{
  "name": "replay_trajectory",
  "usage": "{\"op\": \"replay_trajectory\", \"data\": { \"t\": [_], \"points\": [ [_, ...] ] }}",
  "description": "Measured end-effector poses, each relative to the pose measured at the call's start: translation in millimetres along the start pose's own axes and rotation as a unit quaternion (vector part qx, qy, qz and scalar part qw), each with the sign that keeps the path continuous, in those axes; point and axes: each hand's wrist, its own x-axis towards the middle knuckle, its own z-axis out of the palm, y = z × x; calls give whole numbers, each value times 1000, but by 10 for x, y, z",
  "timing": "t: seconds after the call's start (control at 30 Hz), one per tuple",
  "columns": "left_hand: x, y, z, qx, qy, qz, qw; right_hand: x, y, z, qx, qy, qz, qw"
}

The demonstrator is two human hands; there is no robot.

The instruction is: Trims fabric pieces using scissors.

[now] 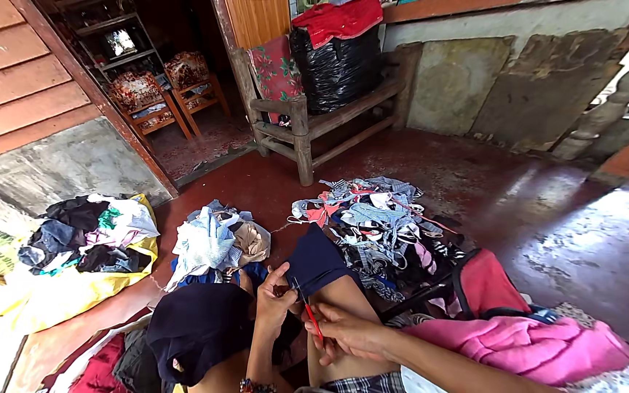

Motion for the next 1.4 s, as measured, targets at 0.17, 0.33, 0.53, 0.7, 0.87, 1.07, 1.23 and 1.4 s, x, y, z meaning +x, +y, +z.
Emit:
{"op": "replay_trajectory", "data": {
  "t": [0.17, 0.33, 0.53, 0.7, 0.87, 1.07, 1.23, 1.4],
  "points": [
    [3, 26, -26, -54, -6, -6, 998, -11, -17, 2, -1, -2, -14, 1000],
    [4, 27, -46, -56, -13, -2, 998, 17, -8, -11, -12, -16, -10, 1000],
    [12, 12, -49, -45, -12, 10, 999, -3, -49, 19, 8, -3, -21, 1000],
    [-1, 28, -35, -45, -9, 9, 999, -8, -2, 41, 7, -9, -14, 1000],
    [6, 17, -27, -39, -12, 24, 999, -5, -45, 46, 22, -10, -24, 999],
    [-2, 25, -21, -42, -7, 24, 999, -17, -15, 69, 23, -4, -24, 999],
    [-12, 43, -35, -35, -14, 30, 999, 24, -11, 20, 51, -34, -24, 998],
    [-19, 39, -22, -35, -15, 40, 998, 40, -28, -13, 37, -27, -37, 998]
  ]
}}
